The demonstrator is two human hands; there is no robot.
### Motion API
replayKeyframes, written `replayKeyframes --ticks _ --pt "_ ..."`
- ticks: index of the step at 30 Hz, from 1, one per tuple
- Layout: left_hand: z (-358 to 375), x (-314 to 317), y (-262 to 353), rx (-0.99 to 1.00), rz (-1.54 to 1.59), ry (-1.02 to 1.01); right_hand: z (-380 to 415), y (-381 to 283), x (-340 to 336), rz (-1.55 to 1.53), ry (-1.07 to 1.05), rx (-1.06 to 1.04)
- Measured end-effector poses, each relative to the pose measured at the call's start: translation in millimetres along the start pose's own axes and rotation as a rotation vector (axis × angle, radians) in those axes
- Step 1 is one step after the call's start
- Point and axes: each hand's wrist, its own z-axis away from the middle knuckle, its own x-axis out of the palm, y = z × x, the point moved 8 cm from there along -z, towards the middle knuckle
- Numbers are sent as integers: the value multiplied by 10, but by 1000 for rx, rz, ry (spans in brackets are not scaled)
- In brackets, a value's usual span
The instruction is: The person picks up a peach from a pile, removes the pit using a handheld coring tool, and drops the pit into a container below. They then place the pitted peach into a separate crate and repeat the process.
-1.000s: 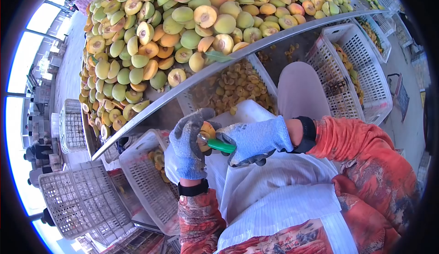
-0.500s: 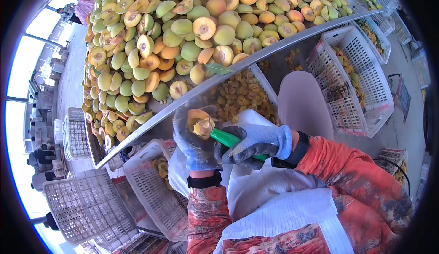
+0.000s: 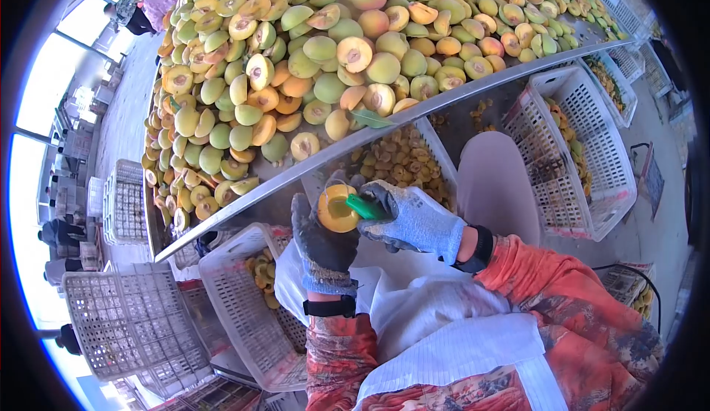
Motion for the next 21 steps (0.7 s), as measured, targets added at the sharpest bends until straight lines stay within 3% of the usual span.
replayKeyframes --ticks 1,2,3,4,6,7,9,15,19,21 --pt "41 77 16 87 -47 -103 -11 -14 -2 311 52 -184" --pt "75 169 97 176 -94 -206 -24 79 14 315 45 -185" --pt "82 117 179 164 120 -151 -1 58 -11 500 138 -283" --pt "119 108 194 166 121 -142 44 9 -29 684 233 -386" --pt "180 -32 195 161 -304 28 63 -14 -59 717 194 -313" --pt "176 -86 150 156 -306 39 66 10 -48 742 160 -227" --pt "131 24 -280 -438 1411 36 172 -72 124 883 152 -299" --pt "79 -59 -5 -260 1373 198 257 -148 450 1194 171 -354" --pt "134 -28 -33 -274 1430 174 323 -132 610 1449 121 -462" --pt "257 -161 219 39 1061 238 413 -139 702 1457 52 -550"
